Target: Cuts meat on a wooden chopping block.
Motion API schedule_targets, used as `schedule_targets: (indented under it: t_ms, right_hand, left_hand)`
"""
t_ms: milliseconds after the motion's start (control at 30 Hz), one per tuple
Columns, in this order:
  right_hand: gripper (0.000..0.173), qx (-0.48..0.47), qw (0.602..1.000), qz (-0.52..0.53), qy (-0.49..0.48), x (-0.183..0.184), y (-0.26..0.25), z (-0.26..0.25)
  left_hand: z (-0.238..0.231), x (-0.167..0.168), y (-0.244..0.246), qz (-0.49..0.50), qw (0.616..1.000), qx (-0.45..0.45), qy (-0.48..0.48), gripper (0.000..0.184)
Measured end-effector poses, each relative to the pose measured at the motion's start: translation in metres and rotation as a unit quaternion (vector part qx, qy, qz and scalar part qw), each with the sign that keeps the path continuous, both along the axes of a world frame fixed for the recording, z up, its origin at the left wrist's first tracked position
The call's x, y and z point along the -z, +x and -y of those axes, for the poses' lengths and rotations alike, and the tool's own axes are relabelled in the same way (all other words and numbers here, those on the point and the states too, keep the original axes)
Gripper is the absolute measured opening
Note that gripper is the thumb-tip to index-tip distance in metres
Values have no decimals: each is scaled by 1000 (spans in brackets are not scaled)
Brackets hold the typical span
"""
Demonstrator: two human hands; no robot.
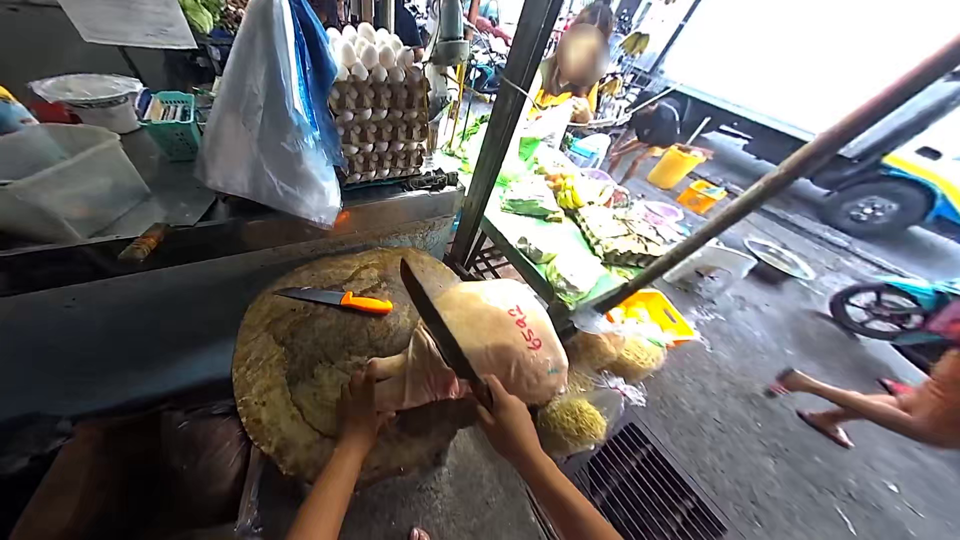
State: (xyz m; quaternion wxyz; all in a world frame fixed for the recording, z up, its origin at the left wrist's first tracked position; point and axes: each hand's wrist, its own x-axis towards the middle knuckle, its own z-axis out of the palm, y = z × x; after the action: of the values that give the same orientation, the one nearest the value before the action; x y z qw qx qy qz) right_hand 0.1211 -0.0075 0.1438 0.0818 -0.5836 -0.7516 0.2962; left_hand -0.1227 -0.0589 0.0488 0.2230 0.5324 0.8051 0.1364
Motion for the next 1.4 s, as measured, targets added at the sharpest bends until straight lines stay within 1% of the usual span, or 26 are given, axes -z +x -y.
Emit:
schedule_targets:
  t_ms: [67, 133, 200, 300, 333, 367, 400, 433, 467, 500, 533, 600, 667, 767, 833, 900, 933, 1000, 1033, 1100, 1167, 1233, 1267, 1300, 1333, 1400]
  right_hand:
    - [37, -6, 985, -95, 147, -43, -8, 7]
    - [32, -32, 928, -206, 309, -96, -19, 4]
    - [30, -51, 848, -325, 416, -154, -30, -5]
    - [17, -66, 673, -519, 522, -239, -62, -22]
    - [18, -61, 654, -543, 523, -250, -70, -23]
    - [18, -42, 687, -529, 497, -239, -71, -21]
    - [22, -10, 769, -461, 444, -202, -63, -17]
    - [31, 24, 867, -340, 363, -147, -51, -12]
    - [39, 38, 950, -185, 247, -88, -37, -5]
    - [43, 31, 991, -52, 120, -34, -25, -3]
    - [43, 21, 999, 48, 14, 6, -17, -3]
    - [44, 2, 987, 126, -99, 39, -14, -2]
    - [43, 4, 986, 126, -109, 40, -16, -2]
    - [39, -10, 986, 118, -114, 39, -19, 2]
    - [39, -16, 988, 97, -122, 16, -21, -7]
    - [43, -27, 993, 55, -99, -25, -19, -8]
    - [43, -34, 997, 23, -58, -50, -18, -3]
    - [40, -51, 990, -76, 103, -105, -20, 9]
    - [37, -62, 966, -144, 204, -129, -21, 13]
    - [33, -92, 881, -279, 370, -179, -25, 13]
    - [24, -105, 774, -403, 476, -243, -38, 8]
    - [15, -64, 666, -505, 546, -298, -57, -3]
    - [18, -57, 643, -531, 549, -307, -61, -7]
    - [18, -43, 666, -522, 531, -294, -61, -8]
    - [14, -20, 737, -462, 493, -251, -55, -6]
    - [29, 15, 910, -241, 336, -107, -28, -2]
  left_hand:
    - [0, 0, 3, 0, 1000, 2, -4, 106]
    - [0, 4, 5, 0, 1000, 1, -6, 107]
    - [0, 3, 7, -6, 1000, -2, -11, 108]
    - [0, 3, 8, -10, 1000, -9, -3, 106]
    - [0, 4, 8, -11, 1000, -9, -5, 106]
    - [0, 3, 7, -11, 1000, -8, -10, 106]
    - [-1, 2, 6, -8, 1000, -7, -13, 106]
    - [-1, 2, 6, -4, 1000, -4, -17, 106]
    - [0, 1, 6, -2, 1000, -2, -19, 105]
    - [1, 2, 6, 2, 1000, -2, -15, 104]
    - [5, 8, 7, 19, 1000, -7, -15, 102]
    - [15, 22, 9, 43, 999, -29, -11, 101]
    - [14, 29, 7, 40, 998, -37, 7, 100]
    - [18, 29, 2, 6, 999, -31, -36, 101]
    - [15, 25, -1, -25, 999, -19, -34, 100]
    - [17, 23, 0, -37, 999, -13, -23, 100]
    - [18, 23, 3, -32, 999, -10, -32, 101]
    - [15, 22, 5, -20, 998, -16, -50, 103]
    - [13, 20, 4, -22, 998, -14, -51, 104]
    - [11, 17, 5, -28, 998, -10, -58, 105]
    - [10, 13, 6, -37, 997, -8, -69, 104]
    - [9, 10, 8, -42, 996, -10, -78, 103]
    - [9, 10, 9, -42, 996, -10, -79, 103]
    - [8, 10, 10, -41, 996, -10, -77, 103]
    - [7, 10, 11, -41, 996, -8, -76, 103]
    - [8, 10, 10, -40, 997, -1, -59, 102]
